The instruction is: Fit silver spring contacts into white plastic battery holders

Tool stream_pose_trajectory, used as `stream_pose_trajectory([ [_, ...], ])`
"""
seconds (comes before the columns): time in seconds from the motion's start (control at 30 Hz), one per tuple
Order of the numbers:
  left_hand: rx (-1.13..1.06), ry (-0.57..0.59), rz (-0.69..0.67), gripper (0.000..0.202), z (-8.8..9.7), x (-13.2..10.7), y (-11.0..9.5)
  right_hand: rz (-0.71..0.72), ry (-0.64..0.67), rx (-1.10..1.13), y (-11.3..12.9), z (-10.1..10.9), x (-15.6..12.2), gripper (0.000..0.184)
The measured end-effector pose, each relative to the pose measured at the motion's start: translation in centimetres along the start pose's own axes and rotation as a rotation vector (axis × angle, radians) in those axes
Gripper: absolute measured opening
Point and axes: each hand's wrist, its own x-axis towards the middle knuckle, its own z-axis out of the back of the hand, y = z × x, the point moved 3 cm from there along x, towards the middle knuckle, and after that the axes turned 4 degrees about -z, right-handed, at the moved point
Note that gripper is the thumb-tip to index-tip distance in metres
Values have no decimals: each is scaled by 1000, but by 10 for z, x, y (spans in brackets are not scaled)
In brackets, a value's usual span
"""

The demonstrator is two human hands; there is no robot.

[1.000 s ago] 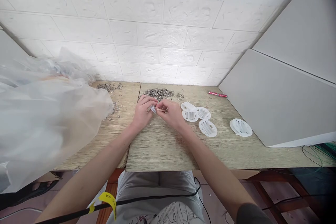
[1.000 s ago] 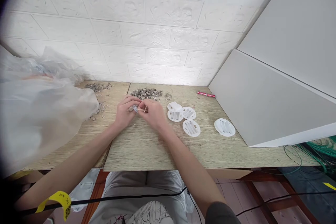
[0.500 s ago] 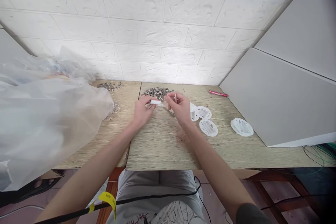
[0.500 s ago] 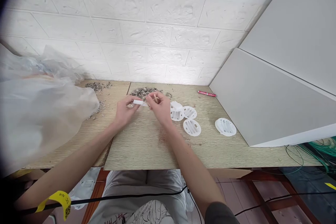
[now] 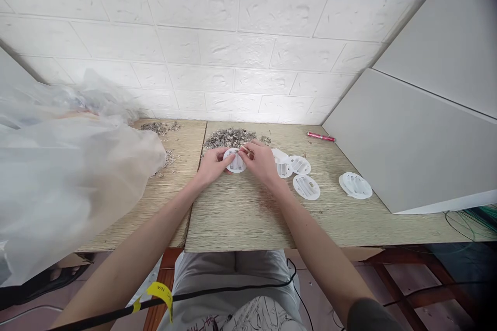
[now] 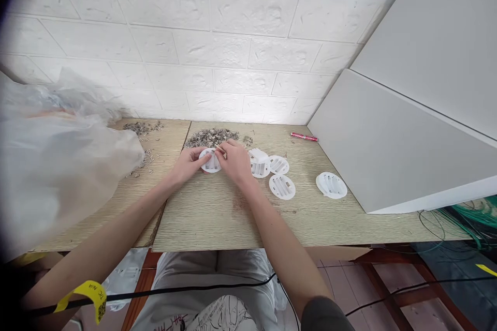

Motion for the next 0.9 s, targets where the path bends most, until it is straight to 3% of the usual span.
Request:
stream_pose_trajectory([
  [0.17,16,-28,0,29,1,-1,-2,81,-29,-32,2,-1,-2,13],
  [0.63,73,-139,-37,37,3,-1,-4,38,12,-1,0,1,0,12],
  [0.9,85,-100,-21,34,0,-3,-1,67,5,-8,1,-2,-1,12],
])
